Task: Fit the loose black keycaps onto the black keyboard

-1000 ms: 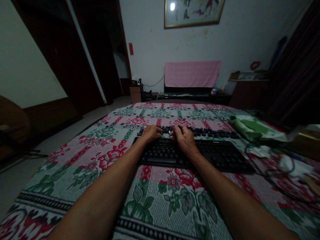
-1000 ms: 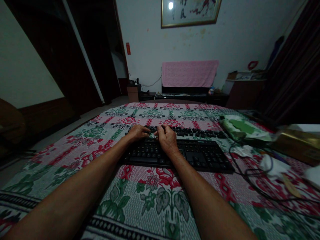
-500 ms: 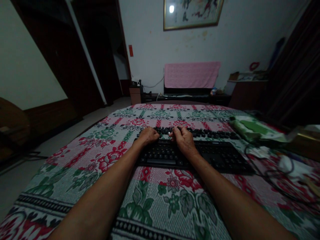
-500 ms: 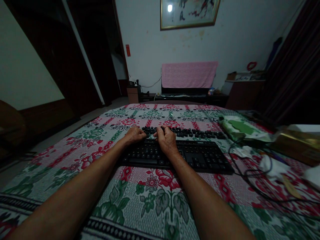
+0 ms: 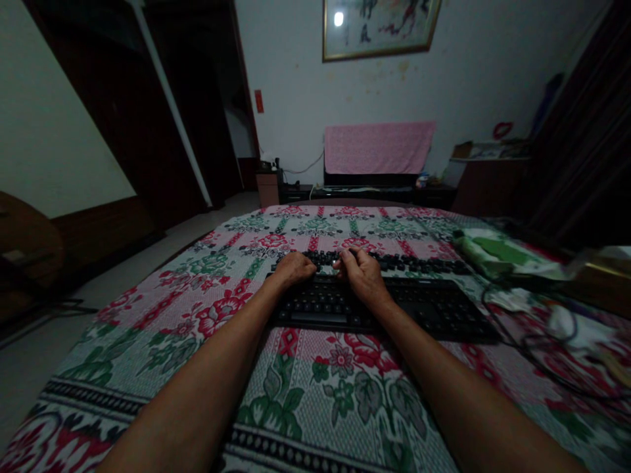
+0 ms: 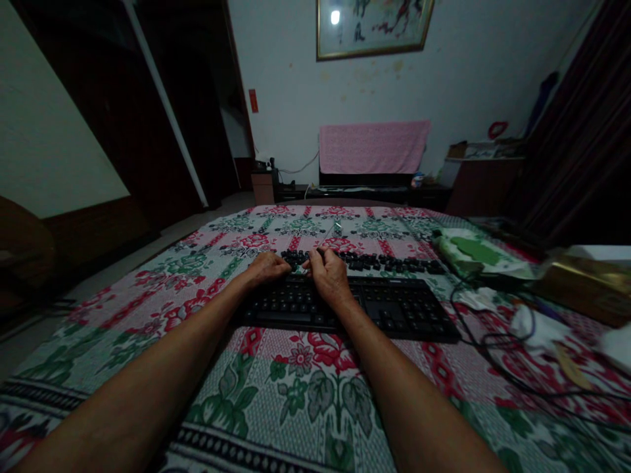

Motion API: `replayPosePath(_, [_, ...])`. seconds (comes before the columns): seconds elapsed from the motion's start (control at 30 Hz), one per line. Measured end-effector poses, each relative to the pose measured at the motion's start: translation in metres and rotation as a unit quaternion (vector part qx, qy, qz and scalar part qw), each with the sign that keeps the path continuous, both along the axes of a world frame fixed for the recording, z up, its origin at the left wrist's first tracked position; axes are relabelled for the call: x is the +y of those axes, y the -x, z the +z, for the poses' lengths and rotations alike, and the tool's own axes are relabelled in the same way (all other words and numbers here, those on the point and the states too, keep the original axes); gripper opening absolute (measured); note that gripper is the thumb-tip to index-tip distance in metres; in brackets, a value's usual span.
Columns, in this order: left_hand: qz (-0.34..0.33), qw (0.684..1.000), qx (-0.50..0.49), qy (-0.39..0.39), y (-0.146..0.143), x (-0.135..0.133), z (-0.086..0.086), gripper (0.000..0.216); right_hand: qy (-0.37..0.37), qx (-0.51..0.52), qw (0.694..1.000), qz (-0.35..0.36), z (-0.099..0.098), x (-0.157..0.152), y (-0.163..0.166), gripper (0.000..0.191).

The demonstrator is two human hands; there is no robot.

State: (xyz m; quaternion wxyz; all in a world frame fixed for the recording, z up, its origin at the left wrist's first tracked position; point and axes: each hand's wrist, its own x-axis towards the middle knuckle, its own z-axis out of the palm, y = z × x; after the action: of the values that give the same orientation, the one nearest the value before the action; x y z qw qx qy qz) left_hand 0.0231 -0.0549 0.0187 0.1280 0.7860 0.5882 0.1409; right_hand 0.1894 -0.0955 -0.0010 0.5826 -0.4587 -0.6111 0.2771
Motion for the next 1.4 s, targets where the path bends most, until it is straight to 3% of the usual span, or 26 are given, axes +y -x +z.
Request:
replayPosePath(0.2, [-0.043,0.998,0.012,-0.044,0.012,-0.017,0.006,0.031,0.022,-0.027,0.996,0.079,0.004,-0.002,0.003,0.03])
replayPosePath(0.43, [-0.054,0.995,-0.01,-0.086,0.007,-0.048,-0.015,0.035,0.015,-0.077,0.985,0.156,0.001,-0.017,0.001,0.029])
replayPosePath(0.73, [-0.077,0.99,-0.014,-0.118,0.007,-0.051,-0.023,0.035,-0.018,-0.151,0.977,0.152,-0.006,-0.021,0.002,0.027])
replayPosePath(1.1, [-0.072,0.99,-0.002,-0.124,0.007,-0.05,-0.025,0.03,-0.108,-0.319,0.932,0.132,0.005,-0.025,0.008,0.022])
replayPosePath(1.4, [-0.067,0.99,0.007,-0.122,0.006,-0.049,-0.025,0.029,-0.114,-0.325,0.927,0.148,0.004,-0.026,0.01,0.024])
